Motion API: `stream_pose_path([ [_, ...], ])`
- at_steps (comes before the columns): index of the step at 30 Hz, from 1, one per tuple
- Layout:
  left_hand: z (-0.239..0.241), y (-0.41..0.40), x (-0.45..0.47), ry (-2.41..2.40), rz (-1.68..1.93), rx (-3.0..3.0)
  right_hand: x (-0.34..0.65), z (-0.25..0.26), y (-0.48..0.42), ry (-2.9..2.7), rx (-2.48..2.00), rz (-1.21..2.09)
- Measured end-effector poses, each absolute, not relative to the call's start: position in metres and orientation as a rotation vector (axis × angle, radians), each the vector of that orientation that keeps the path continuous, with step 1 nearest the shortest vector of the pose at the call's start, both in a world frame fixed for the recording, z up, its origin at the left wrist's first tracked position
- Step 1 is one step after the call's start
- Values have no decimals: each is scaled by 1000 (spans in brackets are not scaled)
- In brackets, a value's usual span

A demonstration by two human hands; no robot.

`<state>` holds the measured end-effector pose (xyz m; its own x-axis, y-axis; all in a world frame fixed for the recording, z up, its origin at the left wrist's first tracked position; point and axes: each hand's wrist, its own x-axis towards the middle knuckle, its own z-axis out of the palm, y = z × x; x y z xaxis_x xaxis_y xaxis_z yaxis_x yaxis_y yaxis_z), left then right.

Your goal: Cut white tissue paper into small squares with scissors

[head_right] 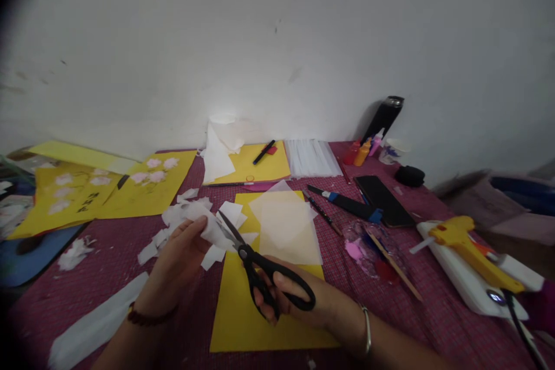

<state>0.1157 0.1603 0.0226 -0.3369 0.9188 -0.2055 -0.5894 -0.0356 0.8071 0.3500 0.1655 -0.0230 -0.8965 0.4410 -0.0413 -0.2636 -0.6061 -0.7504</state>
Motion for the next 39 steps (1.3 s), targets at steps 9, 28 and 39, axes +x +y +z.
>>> stream_pose_path([
  [9,18,158,120,1031,1507,511,348,-20,165,-1045,-354,2528],
  [28,0,156,142,1030,1357,461,341,-26,164,-936,-266,2460],
  [39,7,158,136,1018,1424,509,345,-29,166,-907,-226,2545],
])
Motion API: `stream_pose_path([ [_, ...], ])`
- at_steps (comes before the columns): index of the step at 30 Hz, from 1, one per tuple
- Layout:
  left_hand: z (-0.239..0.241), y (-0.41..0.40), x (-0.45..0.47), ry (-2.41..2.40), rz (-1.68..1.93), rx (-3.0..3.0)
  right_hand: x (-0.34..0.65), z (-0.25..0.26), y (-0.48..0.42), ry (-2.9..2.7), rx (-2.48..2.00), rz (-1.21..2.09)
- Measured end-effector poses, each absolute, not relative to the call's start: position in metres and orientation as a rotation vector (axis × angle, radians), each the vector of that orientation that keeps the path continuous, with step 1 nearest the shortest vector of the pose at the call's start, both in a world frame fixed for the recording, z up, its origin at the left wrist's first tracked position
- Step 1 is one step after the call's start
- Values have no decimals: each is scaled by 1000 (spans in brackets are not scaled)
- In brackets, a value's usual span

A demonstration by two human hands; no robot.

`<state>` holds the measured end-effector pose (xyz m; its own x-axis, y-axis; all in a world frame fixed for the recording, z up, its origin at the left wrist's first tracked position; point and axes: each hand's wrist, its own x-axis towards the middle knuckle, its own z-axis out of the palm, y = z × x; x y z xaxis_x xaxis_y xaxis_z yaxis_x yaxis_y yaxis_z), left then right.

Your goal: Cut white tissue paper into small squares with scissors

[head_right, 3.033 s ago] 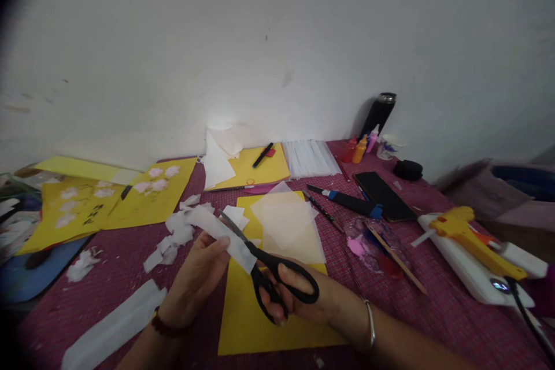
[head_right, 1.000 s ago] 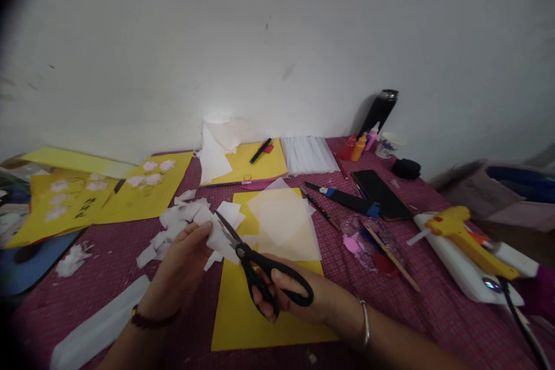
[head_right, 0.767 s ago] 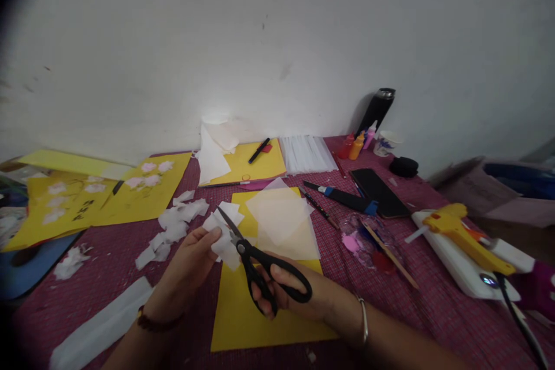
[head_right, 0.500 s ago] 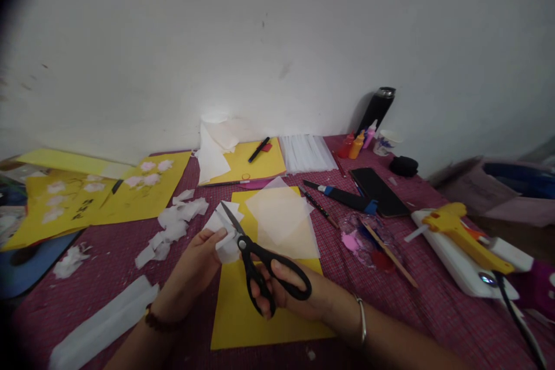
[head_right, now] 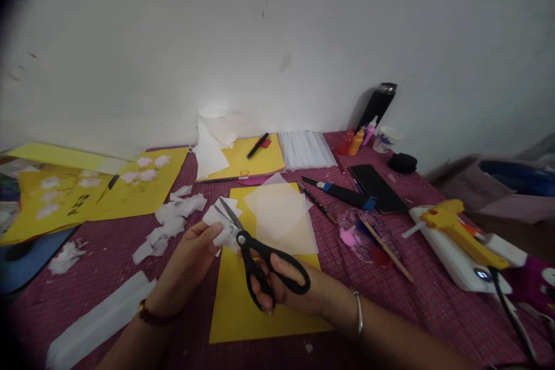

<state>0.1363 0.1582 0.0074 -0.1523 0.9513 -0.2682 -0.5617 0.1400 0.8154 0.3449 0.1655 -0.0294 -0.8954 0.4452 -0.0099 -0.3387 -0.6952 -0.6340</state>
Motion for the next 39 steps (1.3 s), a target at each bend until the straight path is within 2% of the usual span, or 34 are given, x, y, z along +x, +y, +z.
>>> stream_pose_path([
  [15,6,158,134,893,1417,514,347,-29,170,-862,-124,2654],
  [21,9,158,131,900,1462,535,352,-26,174,-947,-171,2553],
  [33,5,158,130,1160,1578,689,360,3,189,-1727,-507,1970],
  [35,10,158,130,1198,1567,666,363,9,193,-1942,-708,1754],
  [39,20,156,127,1246,1588,627,366,7,197,-2345,-1170,973],
])
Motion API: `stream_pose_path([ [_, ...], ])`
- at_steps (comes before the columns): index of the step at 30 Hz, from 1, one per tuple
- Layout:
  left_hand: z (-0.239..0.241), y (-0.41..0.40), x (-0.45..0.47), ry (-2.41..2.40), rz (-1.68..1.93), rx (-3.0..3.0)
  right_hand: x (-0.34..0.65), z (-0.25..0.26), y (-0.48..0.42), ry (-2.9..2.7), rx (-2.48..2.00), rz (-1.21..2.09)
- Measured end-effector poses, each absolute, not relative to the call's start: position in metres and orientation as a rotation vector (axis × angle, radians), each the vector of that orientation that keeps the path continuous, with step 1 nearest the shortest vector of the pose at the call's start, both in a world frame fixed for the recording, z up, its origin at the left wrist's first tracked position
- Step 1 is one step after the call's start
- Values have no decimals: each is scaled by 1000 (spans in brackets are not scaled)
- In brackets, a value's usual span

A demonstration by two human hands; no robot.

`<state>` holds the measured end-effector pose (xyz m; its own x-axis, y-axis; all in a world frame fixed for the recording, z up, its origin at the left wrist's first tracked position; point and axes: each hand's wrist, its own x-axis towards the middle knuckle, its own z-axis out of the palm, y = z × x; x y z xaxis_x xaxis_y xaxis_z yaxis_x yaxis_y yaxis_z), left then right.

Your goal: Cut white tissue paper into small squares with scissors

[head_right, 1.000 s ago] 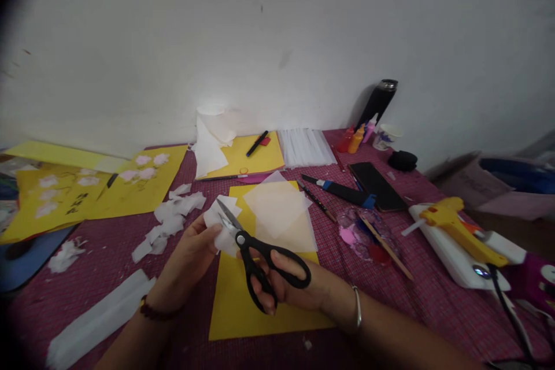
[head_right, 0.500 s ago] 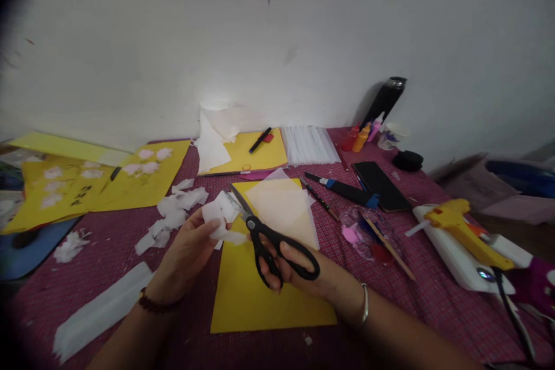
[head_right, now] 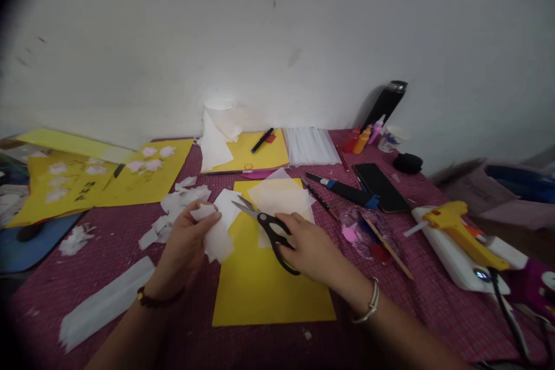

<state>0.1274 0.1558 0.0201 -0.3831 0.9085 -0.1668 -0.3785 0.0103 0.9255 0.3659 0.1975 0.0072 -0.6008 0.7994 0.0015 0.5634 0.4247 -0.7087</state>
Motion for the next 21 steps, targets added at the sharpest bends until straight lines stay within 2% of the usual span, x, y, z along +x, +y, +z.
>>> stream_pose_path([
  [2,22,154,125,1284,1611,683,365,0,196,-2507,-1236,718],
  [5,21,151,124,1423,1627,895,361,-9,192,-2675,-1136,595],
  [9,16,148,124,1554,1590,1243,355,-1,189,-2588,-938,621],
  [14,14,145,127,1599,1523,1533,330,38,190,-2251,-596,688],
  [21,20,146,135,1446,1432,1342,287,50,202,-2361,-446,552],
])
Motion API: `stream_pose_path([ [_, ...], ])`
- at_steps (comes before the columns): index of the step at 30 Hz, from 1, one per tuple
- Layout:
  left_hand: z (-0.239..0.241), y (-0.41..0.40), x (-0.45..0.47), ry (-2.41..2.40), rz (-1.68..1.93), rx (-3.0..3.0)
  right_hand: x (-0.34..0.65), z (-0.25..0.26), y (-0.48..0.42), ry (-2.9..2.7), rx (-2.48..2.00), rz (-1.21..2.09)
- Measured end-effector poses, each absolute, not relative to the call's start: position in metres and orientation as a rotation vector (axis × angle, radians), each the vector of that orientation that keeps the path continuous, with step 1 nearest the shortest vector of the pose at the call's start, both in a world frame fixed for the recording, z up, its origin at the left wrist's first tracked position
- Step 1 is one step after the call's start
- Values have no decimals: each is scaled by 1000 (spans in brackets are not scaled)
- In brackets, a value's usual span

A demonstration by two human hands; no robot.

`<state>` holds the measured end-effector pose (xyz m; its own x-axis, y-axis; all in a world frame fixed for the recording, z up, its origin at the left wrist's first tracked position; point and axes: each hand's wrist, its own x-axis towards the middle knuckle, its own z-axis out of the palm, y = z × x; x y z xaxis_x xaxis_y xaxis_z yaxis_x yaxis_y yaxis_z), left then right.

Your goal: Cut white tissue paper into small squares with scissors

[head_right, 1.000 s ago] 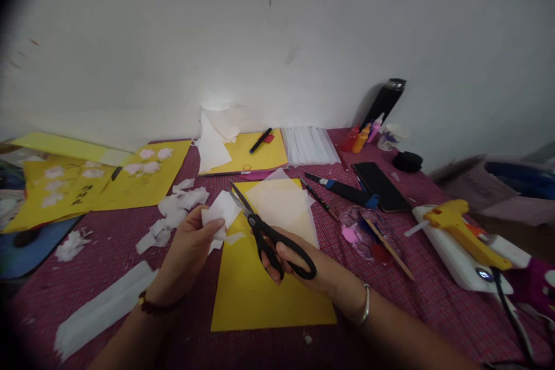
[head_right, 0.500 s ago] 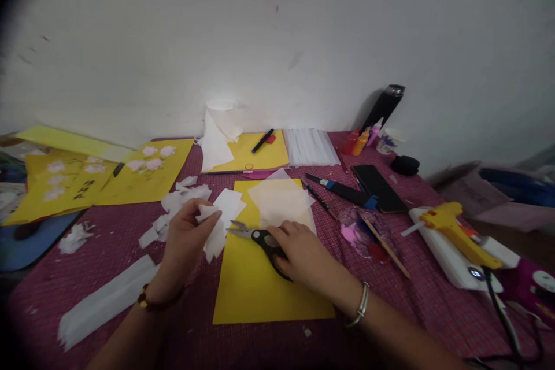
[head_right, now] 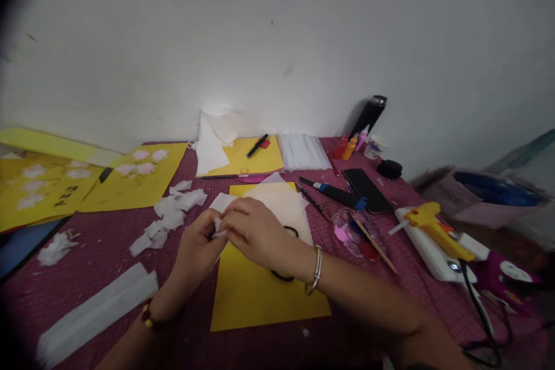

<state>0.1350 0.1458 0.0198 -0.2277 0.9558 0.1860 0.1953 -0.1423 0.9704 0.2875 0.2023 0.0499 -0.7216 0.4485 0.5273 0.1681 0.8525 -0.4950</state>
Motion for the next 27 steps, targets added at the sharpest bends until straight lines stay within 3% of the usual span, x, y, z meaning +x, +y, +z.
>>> stream_pose_path([
  [7,13,151,133,797,1362,761,289,46,212,-2215,-537,686],
  [18,9,154,132,1156,1525,862,304,62,210,-2375,-498,815],
  [27,18,149,136,1274,1356,1119,299,52,216,-2250,-634,868],
])
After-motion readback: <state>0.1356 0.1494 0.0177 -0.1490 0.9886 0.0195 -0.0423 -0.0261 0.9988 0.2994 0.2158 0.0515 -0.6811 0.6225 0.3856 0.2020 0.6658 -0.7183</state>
